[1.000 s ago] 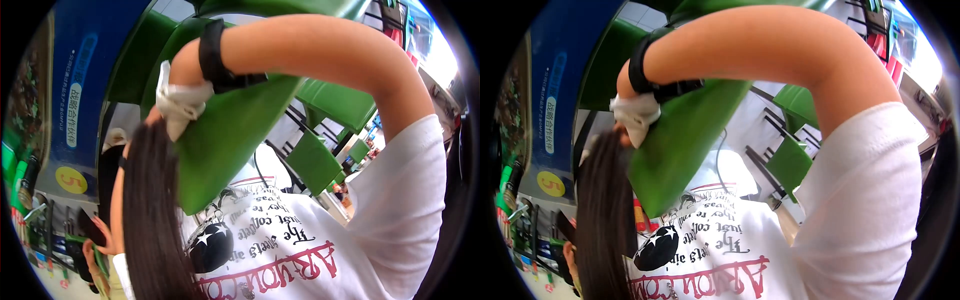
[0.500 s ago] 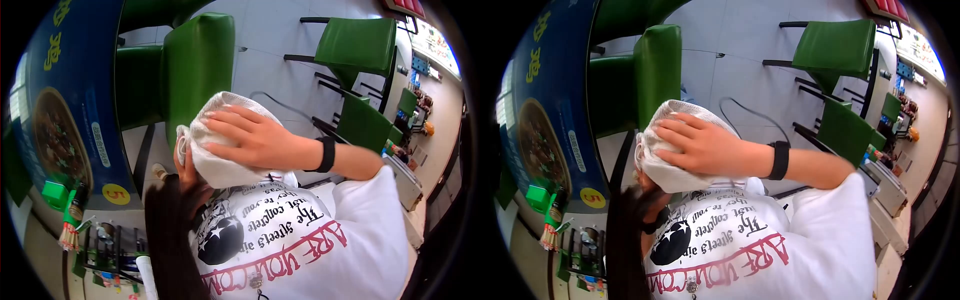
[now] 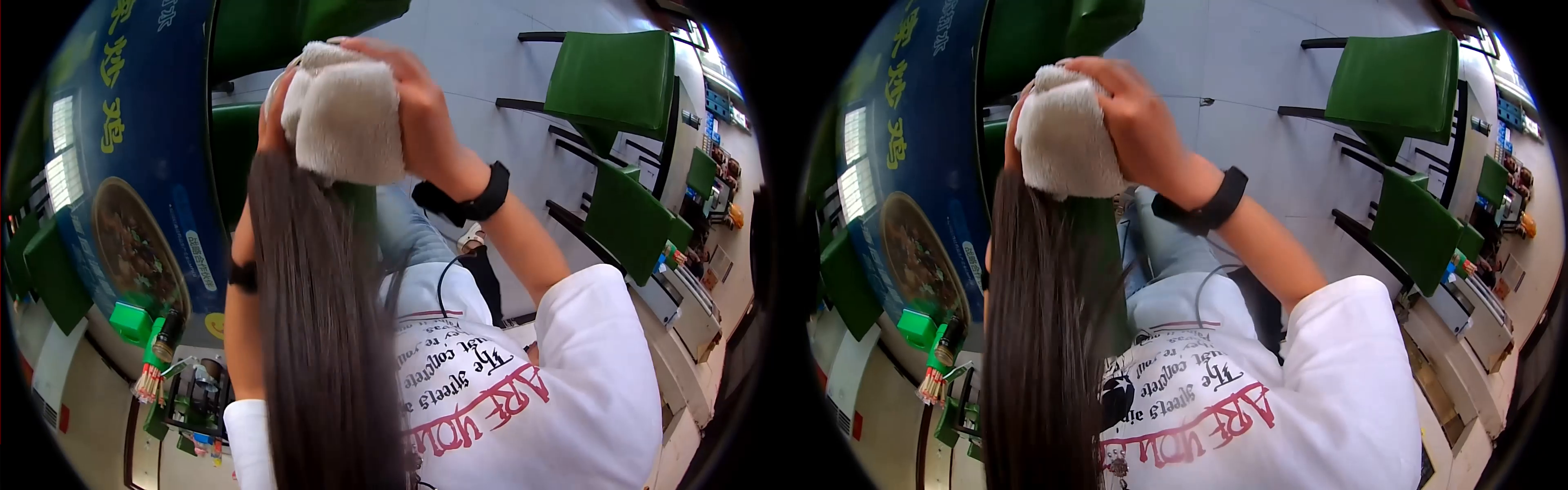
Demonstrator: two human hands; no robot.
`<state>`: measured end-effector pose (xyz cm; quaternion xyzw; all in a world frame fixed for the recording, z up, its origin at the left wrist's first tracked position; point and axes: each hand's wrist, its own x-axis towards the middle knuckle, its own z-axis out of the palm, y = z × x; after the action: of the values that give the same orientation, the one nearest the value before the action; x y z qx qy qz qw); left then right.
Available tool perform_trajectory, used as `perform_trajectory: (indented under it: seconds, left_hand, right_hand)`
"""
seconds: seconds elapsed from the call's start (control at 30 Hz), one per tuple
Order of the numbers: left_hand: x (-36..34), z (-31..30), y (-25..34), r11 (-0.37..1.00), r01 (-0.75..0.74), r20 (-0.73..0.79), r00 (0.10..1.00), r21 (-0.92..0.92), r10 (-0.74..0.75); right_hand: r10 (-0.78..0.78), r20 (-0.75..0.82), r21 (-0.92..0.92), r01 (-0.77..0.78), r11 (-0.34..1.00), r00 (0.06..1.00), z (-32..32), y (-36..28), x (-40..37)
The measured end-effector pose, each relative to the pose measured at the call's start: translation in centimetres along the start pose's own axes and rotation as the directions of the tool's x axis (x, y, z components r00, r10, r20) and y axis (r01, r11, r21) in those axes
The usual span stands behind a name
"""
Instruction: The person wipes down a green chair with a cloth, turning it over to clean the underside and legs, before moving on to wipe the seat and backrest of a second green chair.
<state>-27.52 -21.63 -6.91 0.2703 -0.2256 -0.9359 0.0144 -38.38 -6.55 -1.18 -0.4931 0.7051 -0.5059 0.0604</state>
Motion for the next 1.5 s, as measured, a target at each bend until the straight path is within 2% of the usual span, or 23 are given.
perform_trajectory:
  seconds: [0.07, 0.1, 0.13, 0.2, 0.23, 0.3, 0.37, 0.4, 0.47, 0.53, 0.6, 0.67, 0.7, 0.77, 0.83, 0.93, 1.07, 1.17, 1.27, 1.3, 1.4, 1.5]
  left_hand:
    - [0.9, -2.1, -0.6, 0.999, -0.041, 0.057, 0.998, 0.033, 0.039]
    - [-1.3, -1.3, -1.0, 0.868, -0.3, 0.067, 0.952, 0.396, 0.298]
    - [-5.0, 0.9, -1.8, 0.551, -0.471, 0.168, 0.844, 0.689, 0.51]
    - [-7.2, -1.6, -3.2, 0.609, -0.377, 0.108, 0.896, 0.697, 0.431]
    - [-8.3, -2.1, -3.4, 0.634, -0.329, 0.078, 0.918, 0.7, 0.389]
    - [-13.7, -0.9, -4.8, 0.511, -0.446, 0.236, 0.874, 0.734, 0.424]
    - [-17.2, -1.5, -6.5, 0.577, -0.287, 0.118, 0.942, 0.764, 0.313]
    - [-19.0, -1.8, -7.3, 0.601, -0.204, 0.058, 0.966, 0.773, 0.253]
    - [-22.3, -3.6, -9.3, 0.716, -0.192, 0.053, 0.976, 0.671, 0.213]
    - [-25.2, -6.1, -11.6, 0.721, -0.189, 0.071, 0.979, 0.667, 0.191]
    - [-28.1, -7.4, -13.0, 0.605, -0.203, 0.07, 0.969, 0.77, 0.237]
    - [-30.4, -8.5, -13.7, 0.575, -0.222, 0.086, 0.963, 0.788, 0.255]
    - [-31.3, -8.9, -14.1, 0.524, -0.263, 0.102, 0.943, 0.81, 0.316]
    - [-32.5, -9.4, -14.9, 0.536, -0.287, 0.097, 0.93, 0.794, 0.354]
    - [-32.9, -10.2, -16.2, 0.59, -0.301, 0.078, 0.924, 0.749, 0.373]
    - [-32.9, -10.6, -17.0, 0.586, -0.307, 0.065, 0.916, 0.75, 0.397]
    - [-32.4, -10.6, -17.8, 0.389, -0.371, 0.131, 0.844, 0.843, 0.521]
    - [-33.3, -10.7, -19.0, 0.334, -0.405, 0.151, 0.799, 0.851, 0.582]
    - [-37.2, -11.1, -18.7, 0.507, -0.361, 0.118, 0.886, 0.783, 0.448]
    - [-38.9, -11.6, -18.4, 0.562, -0.33, 0.111, 0.915, 0.758, 0.388]
    - [-45.0, -13.9, -17.0, 0.489, -0.289, 0.146, 0.94, 0.823, 0.31]
    - [-51.9, -18.8, -16.6, 0.432, -0.238, 0.11, 0.947, 0.87, 0.301]
  right_hand:
    - [0.077, 0.003, 0.059, -0.077, 0.995, 0.997, 0.6, -0.2, 0.4]
    - [0.059, 0.013, 0.07, -0.06, 0.996, 0.998, 0.9, -0.1, -0.2]
    - [0.039, 0.026, 0.032, -0.04, 0.999, 0.999, 1.0, -0.8, -0.8]
    - [-0.006, 0.051, -0.043, 0.008, 0.999, 0.999, 1.3, -3.3, -2.2]
    - [0.019, 0.053, -0.048, -0.016, 0.999, 0.998, 1.8, -4.1, -3.3]
    - [0.008, 0.129, -0.112, 0.006, 0.994, 0.992, 2.3, -6.2, -5.5]
    - [-0.034, 0.163, -0.196, 0.067, 0.978, 0.986, 3.6, -7.7, -8.2]
    - [-0.008, 0.174, -0.225, 0.047, 0.973, 0.985, 4.2, -9.1, -9.4]
    - [0.041, 0.205, -0.276, 0.018, 0.961, 0.978, 5.4, -12.5, -11.9]
    - [0.057, 0.216, -0.35, 0.022, 0.936, 0.975, 6.7, -14.8, -14.8]
    - [0.083, 0.231, -0.402, 0.018, 0.915, 0.969, 7.9, -17.3, -17.3]
    - [0.066, 0.216, -0.425, 0.033, 0.905, 0.974, 9.2, -18.7, -19.0]
    - [0.061, 0.212, -0.433, 0.038, 0.9, 0.975, 9.8, -19.2, -19.7]
    - [0.063, 0.204, -0.455, 0.037, 0.89, 0.977, 10.5, -20.5, -20.3]
    - [0.065, 0.22, -0.456, 0.044, 0.889, 0.973, 10.8, -21.2, -20.1]
    - [0.051, 0.226, -0.434, 0.054, 0.899, 0.973, 10.8, -21.7, -19.7]
    - [0.032, 0.252, -0.429, 0.082, 0.899, 0.967, 10.3, -21.5, -20.1]
    - [0.054, 0.279, -0.422, 0.072, 0.904, 0.959, 10.0, -22.3, -21.7]
    - [0.111, 0.306, -0.358, 0.006, 0.934, 0.946, 10.2, -26.0, -23.9]
    - [0.103, 0.342, -0.364, 0.031, 0.931, 0.934, 10.5, -27.0, -24.8]
    - [0.11, 0.423, -0.366, 0.059, 0.929, 0.9, 13.3, -28.7, -29.0]
    - [0.144, 0.522, -0.252, -0.009, 0.968, 0.841, 18.5, -32.7, -31.3]
